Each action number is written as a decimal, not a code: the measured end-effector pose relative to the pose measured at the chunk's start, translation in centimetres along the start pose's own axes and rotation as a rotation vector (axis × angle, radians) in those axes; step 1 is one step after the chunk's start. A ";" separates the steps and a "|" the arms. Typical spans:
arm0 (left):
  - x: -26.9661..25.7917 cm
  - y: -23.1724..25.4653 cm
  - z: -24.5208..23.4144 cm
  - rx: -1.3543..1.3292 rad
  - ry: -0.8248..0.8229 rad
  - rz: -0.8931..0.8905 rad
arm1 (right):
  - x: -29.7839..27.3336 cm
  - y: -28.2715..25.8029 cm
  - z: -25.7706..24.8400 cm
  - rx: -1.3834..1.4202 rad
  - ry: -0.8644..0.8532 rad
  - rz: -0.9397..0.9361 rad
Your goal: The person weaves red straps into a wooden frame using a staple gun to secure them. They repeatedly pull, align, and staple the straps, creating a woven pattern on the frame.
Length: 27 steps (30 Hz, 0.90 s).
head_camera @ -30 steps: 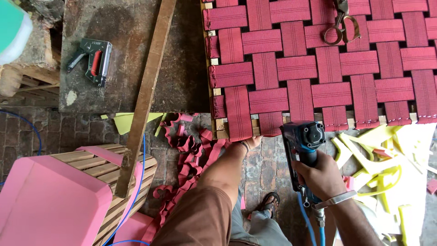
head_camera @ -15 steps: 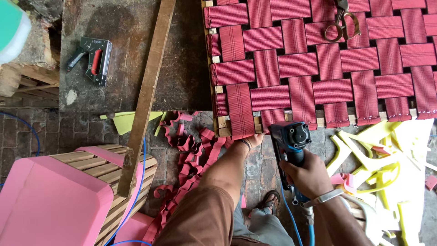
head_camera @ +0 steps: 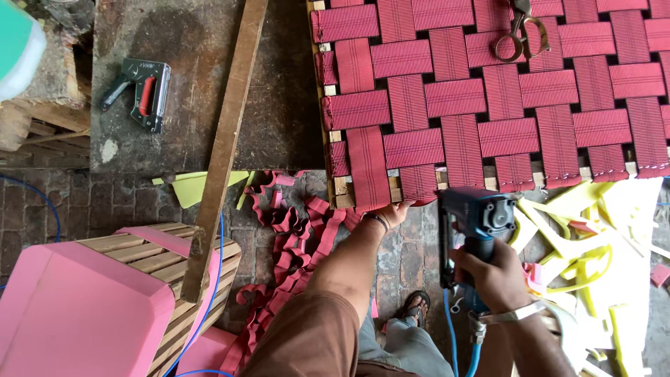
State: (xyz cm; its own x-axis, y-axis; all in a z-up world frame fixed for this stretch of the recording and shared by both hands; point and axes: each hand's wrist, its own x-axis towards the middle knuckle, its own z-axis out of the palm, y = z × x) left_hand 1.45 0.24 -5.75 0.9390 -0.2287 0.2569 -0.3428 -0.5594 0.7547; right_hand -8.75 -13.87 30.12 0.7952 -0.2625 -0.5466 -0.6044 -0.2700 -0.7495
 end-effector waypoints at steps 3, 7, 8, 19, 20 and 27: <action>-0.1 1.1 -0.8 -0.125 -0.123 -0.188 | 0.6 0.6 -0.9 -0.005 0.019 0.007; 0.8 4.0 -2.8 -0.180 -0.301 -0.475 | 1.1 0.5 -1.6 0.094 -0.071 -0.015; 0.6 5.3 -3.4 -0.347 -0.348 -0.597 | 1.0 0.4 -1.8 0.159 -0.098 -0.003; -0.6 17.3 -21.5 -0.432 -0.541 -0.578 | 1.7 -3.7 -2.1 0.632 -0.133 0.052; -0.4 19.0 -23.1 -0.600 -0.395 -0.503 | 2.1 -4.4 -1.8 0.714 -0.194 0.013; 6.1 29.4 -29.4 0.049 0.123 0.099 | 5.3 -8.2 0.5 1.004 -0.467 -0.026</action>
State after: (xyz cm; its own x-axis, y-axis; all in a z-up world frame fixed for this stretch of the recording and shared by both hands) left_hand -2.04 5.85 35.79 0.8959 -0.1874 0.4027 -0.4320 -0.5781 0.6922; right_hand 0.46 -12.57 33.15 0.8750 0.1644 -0.4554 -0.4409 0.6592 -0.6091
